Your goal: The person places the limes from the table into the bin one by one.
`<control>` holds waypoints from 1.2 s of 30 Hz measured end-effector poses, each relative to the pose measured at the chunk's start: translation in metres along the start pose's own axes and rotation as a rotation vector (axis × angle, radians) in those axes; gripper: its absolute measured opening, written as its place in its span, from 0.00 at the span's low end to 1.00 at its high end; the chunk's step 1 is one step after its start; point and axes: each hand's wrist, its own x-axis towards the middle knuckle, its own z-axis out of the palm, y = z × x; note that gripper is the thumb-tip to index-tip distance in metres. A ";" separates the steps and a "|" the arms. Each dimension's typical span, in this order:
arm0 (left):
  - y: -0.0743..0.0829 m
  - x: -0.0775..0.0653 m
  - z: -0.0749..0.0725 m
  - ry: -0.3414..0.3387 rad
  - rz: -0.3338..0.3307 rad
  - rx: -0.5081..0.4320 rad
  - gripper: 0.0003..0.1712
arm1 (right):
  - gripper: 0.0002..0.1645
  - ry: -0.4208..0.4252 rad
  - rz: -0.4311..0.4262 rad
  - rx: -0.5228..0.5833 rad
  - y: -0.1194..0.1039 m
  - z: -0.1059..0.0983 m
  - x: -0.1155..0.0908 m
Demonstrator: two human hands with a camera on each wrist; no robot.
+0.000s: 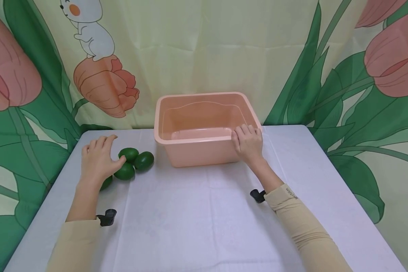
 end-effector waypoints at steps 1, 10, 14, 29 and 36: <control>-0.002 -0.002 0.000 0.002 -0.004 -0.001 0.36 | 0.23 0.001 0.000 0.000 0.000 0.000 0.000; -0.030 -0.019 0.006 -0.023 -0.053 0.019 0.37 | 0.21 0.017 -0.008 0.006 0.000 0.002 0.001; -0.043 -0.027 0.009 -0.048 -0.064 0.017 0.37 | 0.22 0.016 -0.009 -0.001 -0.001 0.002 0.001; -0.083 -0.048 0.023 -0.186 -0.111 -0.038 0.42 | 0.24 0.006 0.002 -0.002 0.000 0.001 -0.001; -0.095 -0.054 0.028 -0.277 -0.117 -0.068 0.47 | 0.26 0.006 0.009 -0.001 -0.001 0.000 0.000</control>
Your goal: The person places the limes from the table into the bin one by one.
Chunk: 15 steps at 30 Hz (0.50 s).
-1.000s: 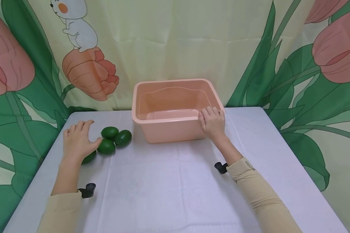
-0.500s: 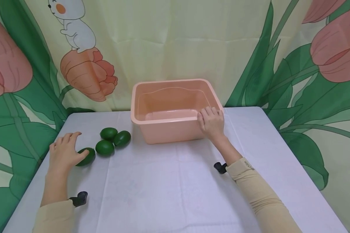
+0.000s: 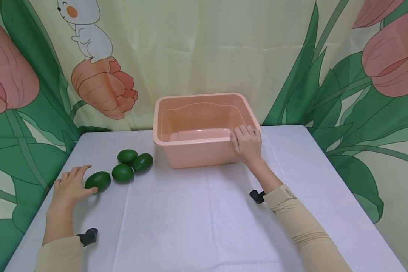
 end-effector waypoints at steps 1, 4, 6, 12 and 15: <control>-0.001 -0.001 0.001 -0.008 -0.001 -0.003 0.47 | 0.26 0.005 0.000 -0.001 0.000 0.000 0.000; -0.004 -0.002 0.003 -0.021 -0.004 -0.003 0.47 | 0.24 0.014 -0.005 0.000 0.000 -0.001 0.000; -0.007 -0.002 0.004 -0.034 -0.007 -0.001 0.47 | 0.24 0.022 -0.010 0.005 -0.001 -0.001 0.001; -0.012 -0.004 0.009 -0.077 -0.026 0.001 0.46 | 0.24 0.021 -0.013 0.005 -0.001 -0.002 0.001; -0.014 -0.006 0.012 -0.091 -0.036 -0.001 0.45 | 0.26 0.014 -0.009 0.001 -0.001 -0.001 0.001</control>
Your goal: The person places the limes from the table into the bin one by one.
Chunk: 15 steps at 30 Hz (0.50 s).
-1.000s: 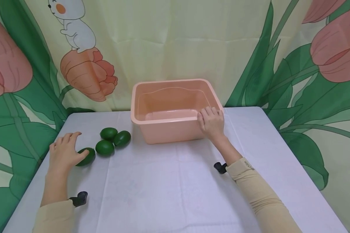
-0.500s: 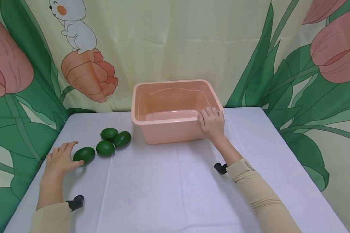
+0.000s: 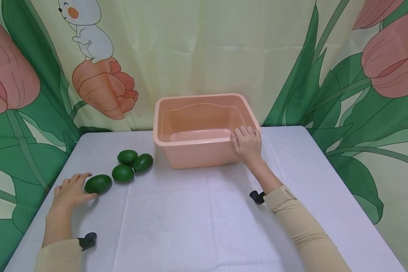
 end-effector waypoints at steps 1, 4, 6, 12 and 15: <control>0.000 0.000 0.001 -0.004 -0.002 0.000 0.45 | 0.26 -0.003 0.001 0.000 0.000 0.000 0.000; 0.000 -0.001 0.003 -0.011 -0.006 -0.002 0.45 | 0.25 -0.002 0.004 -0.001 0.000 0.001 -0.001; 0.001 -0.001 0.004 -0.012 -0.006 -0.002 0.45 | 0.25 0.000 0.003 -0.003 0.001 0.002 -0.001; 0.001 0.001 0.008 -0.004 0.002 -0.002 0.45 | 0.27 -0.003 0.000 -0.006 0.001 0.001 -0.001; 0.002 0.002 0.009 -0.002 -0.003 -0.005 0.45 | 0.27 -0.005 0.003 -0.007 0.001 0.001 -0.001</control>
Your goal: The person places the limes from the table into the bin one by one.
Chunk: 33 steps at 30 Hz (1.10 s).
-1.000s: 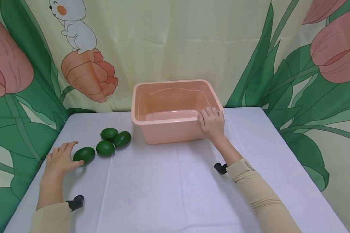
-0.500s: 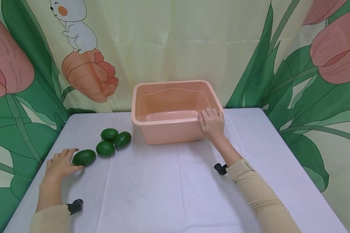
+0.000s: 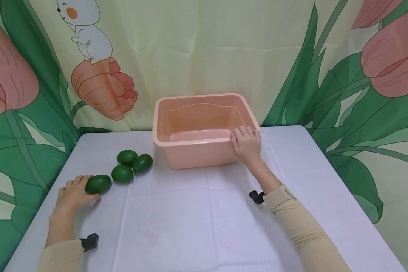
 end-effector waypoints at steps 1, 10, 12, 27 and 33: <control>0.000 0.000 0.000 0.001 -0.002 -0.001 0.46 | 0.27 0.001 0.000 -0.001 0.000 0.000 0.000; 0.003 0.000 0.000 0.007 -0.008 -0.006 0.45 | 0.25 0.020 -0.002 -0.003 0.001 0.002 -0.001; 0.003 0.000 0.000 0.007 -0.009 -0.008 0.45 | 0.24 0.025 -0.004 -0.003 0.001 0.003 -0.001; 0.002 0.001 0.003 0.065 0.013 -0.014 0.41 | 0.24 0.030 -0.015 -0.007 0.001 0.003 0.001; 0.004 0.000 0.004 0.093 0.016 -0.035 0.41 | 0.24 0.027 -0.009 -0.004 0.001 0.004 0.000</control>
